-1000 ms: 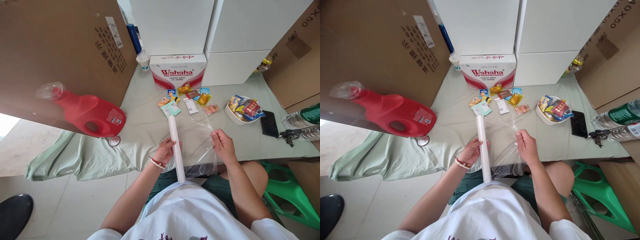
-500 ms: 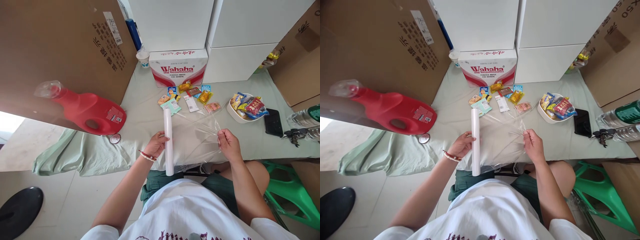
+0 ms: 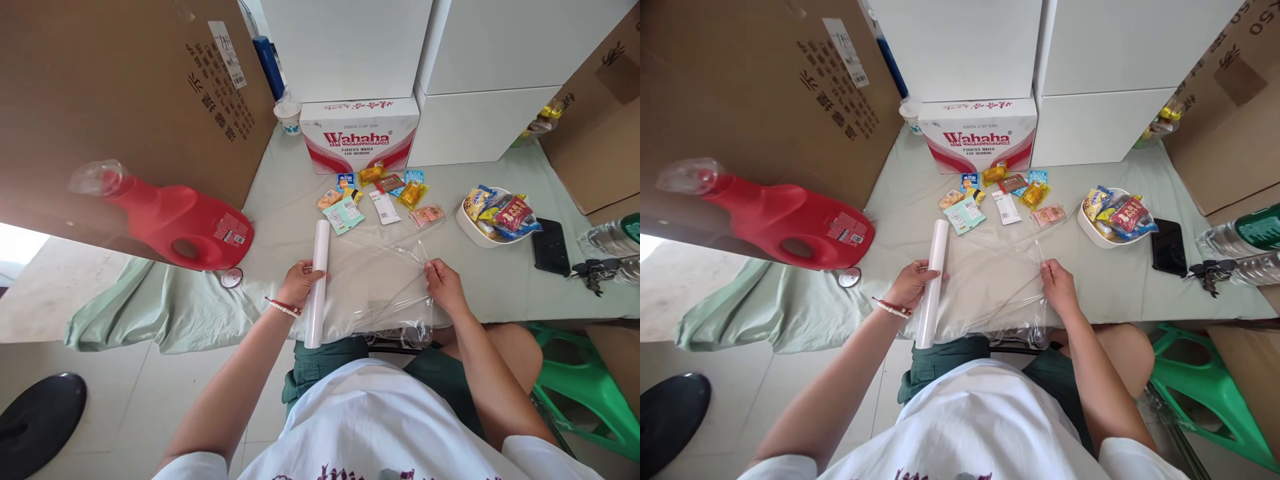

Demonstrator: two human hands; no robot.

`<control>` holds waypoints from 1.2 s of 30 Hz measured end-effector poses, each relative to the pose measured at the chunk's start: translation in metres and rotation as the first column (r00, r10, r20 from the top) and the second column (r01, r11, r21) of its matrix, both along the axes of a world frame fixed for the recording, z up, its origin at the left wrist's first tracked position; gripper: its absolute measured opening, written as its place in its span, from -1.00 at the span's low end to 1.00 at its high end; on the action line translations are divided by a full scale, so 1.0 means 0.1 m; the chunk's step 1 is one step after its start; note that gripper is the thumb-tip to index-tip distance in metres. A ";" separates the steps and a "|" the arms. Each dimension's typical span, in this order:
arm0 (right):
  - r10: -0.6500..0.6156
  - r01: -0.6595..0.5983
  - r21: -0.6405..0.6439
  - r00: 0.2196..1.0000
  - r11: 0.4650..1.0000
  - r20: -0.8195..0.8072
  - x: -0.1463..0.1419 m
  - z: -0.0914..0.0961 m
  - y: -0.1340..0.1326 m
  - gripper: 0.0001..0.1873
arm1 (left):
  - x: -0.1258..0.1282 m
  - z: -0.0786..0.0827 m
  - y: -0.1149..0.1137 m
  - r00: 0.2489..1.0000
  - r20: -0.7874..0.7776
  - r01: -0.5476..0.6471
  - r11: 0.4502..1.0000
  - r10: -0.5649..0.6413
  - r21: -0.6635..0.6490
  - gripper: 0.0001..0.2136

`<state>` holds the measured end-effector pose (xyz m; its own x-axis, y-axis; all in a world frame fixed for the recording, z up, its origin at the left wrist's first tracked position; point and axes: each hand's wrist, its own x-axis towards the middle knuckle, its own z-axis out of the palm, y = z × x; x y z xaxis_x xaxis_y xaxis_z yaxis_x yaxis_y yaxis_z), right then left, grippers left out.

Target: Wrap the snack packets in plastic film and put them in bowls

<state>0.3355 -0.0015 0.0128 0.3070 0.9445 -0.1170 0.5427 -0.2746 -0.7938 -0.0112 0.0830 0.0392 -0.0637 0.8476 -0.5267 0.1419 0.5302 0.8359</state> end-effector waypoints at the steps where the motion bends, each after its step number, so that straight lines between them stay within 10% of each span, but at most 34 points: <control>1: 0.015 -0.015 -0.005 0.998 1.000 0.056 0.01 -0.03 0.04 -0.55 | -0.01 -0.01 0.04 0.999 -0.038 0.003 1.000 -0.003 0.022 -0.61; 7: 0.171 -0.089 -0.194 0.871 0.977 0.461 -0.09 -0.03 0.32 -0.65 | 0.08 -0.06 0.15 0.929 -0.369 0.067 0.982 0.003 0.178 -0.64; 12: 0.265 -0.058 -0.346 0.762 0.936 0.590 -0.22 0.00 0.40 -0.63 | 0.22 -0.09 0.01 0.573 -0.817 0.405 0.841 0.071 0.358 -0.49; 16: 0.271 -0.056 -0.355 0.757 0.933 0.594 -0.21 0.01 0.40 -0.63 | 0.09 -0.14 -0.04 0.399 -0.915 0.669 0.700 -0.055 0.250 -0.65; 23: 0.235 -0.029 -0.328 0.757 0.944 0.610 -0.18 -0.02 0.37 -0.63 | -0.32 -0.21 0.07 0.445 -0.887 0.683 0.688 -0.128 0.244 -0.55; 31: 0.206 -0.042 -0.283 0.788 0.958 0.580 -0.08 -0.08 0.35 -0.64 | -0.22 -0.11 0.05 0.378 -0.922 0.596 0.784 -0.079 0.177 -0.61; 36: 0.195 -0.015 -0.298 0.788 0.954 0.584 -0.04 -0.05 0.32 -0.63 | -0.22 -0.21 0.03 0.447 -0.894 0.610 0.744 -0.040 0.272 -0.55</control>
